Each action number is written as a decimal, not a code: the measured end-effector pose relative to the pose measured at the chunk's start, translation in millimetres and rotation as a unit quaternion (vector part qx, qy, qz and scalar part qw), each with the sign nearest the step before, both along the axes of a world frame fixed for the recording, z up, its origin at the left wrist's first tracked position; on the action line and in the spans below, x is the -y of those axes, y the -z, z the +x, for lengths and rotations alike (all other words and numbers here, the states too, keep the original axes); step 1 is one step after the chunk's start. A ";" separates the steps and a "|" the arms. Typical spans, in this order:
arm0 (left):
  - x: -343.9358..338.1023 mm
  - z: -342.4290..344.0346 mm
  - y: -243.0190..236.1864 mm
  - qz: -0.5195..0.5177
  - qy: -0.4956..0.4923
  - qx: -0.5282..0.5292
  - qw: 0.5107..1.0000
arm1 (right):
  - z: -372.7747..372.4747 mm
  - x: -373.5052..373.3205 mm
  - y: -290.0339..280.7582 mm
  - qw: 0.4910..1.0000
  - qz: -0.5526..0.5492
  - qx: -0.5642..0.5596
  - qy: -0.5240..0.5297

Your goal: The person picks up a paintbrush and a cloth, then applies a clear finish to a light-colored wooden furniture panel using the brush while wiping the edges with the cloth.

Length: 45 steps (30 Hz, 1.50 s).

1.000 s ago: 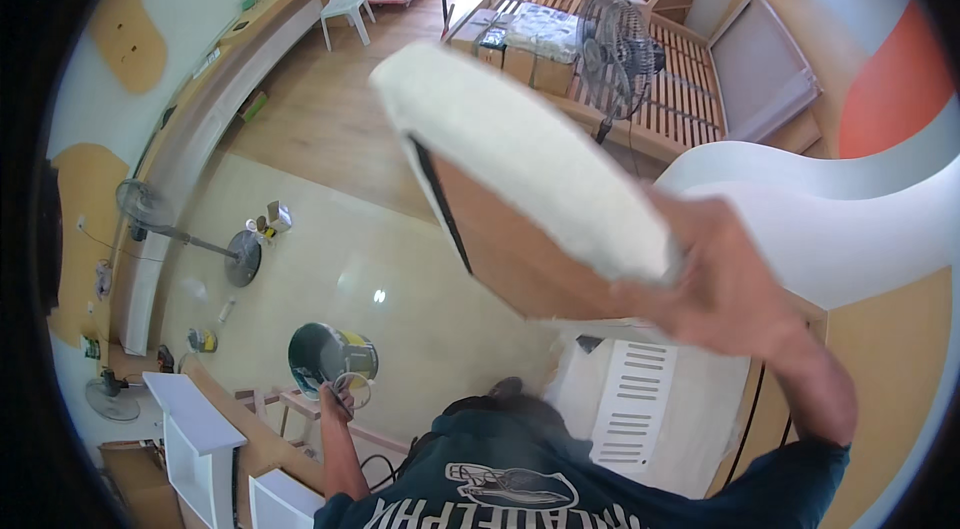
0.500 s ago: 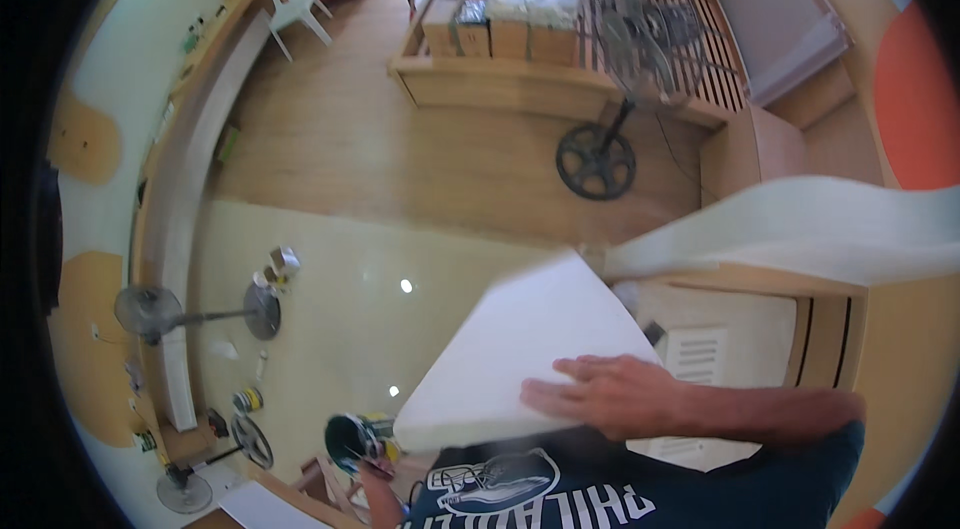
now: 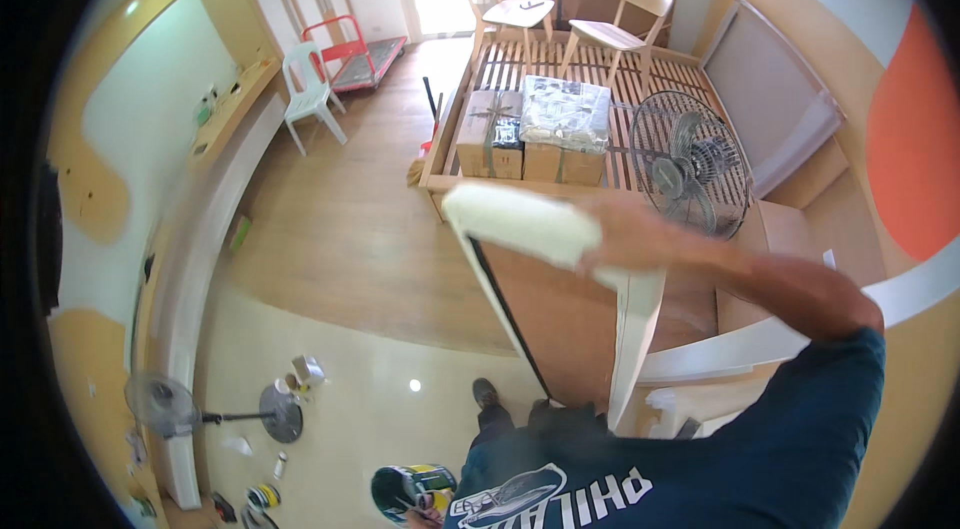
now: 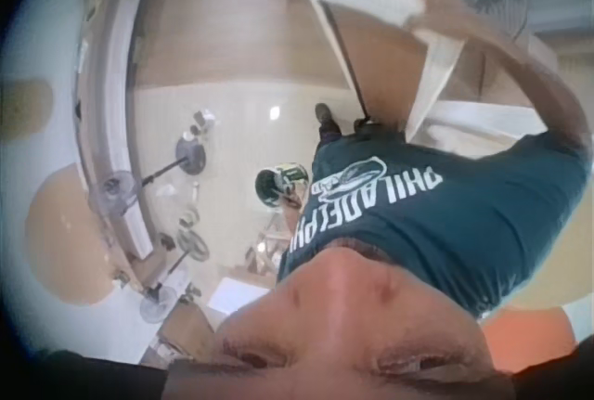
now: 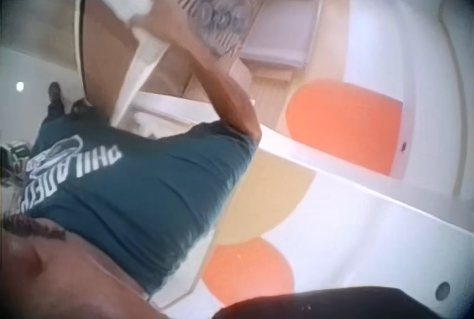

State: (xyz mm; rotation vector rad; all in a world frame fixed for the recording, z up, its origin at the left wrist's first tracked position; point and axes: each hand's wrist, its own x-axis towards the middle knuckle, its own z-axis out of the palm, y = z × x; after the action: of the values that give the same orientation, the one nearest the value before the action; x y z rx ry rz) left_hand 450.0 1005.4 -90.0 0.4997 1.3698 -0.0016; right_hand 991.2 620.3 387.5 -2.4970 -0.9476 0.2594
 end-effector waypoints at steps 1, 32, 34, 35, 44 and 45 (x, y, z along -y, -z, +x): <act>-8.2 14.4 -0.8 0.007 0.012 0.005 1.000 | 22.0 -11.1 -19.1 0.999 -0.011 -0.008 0.044; -229.9 585.0 -33.2 0.099 0.111 0.077 0.986 | 723.6 -52.8 -187.2 0.657 0.485 0.154 0.556; -244.6 610.0 -32.3 0.113 0.109 0.097 0.983 | 750.4 -43.7 -175.6 0.637 0.495 0.151 0.571; -247.1 628.4 -27.3 0.146 0.122 0.109 0.976 | 759.2 -33.4 -177.8 0.625 0.506 0.150 0.575; -326.4 823.4 -69.3 0.141 0.247 0.117 0.952 | 785.3 34.6 -153.4 0.478 0.570 0.170 0.646; -338.5 846.9 -62.7 0.130 0.262 0.119 0.949 | 788.7 34.8 -154.6 0.467 0.572 0.192 0.646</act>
State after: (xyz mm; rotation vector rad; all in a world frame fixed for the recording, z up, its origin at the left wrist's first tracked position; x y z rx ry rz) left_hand 1296.9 1343.9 -27.3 1.0421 0.9719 -0.1914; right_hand 1780.0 585.5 542.2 -1.2274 0.7536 -1.0885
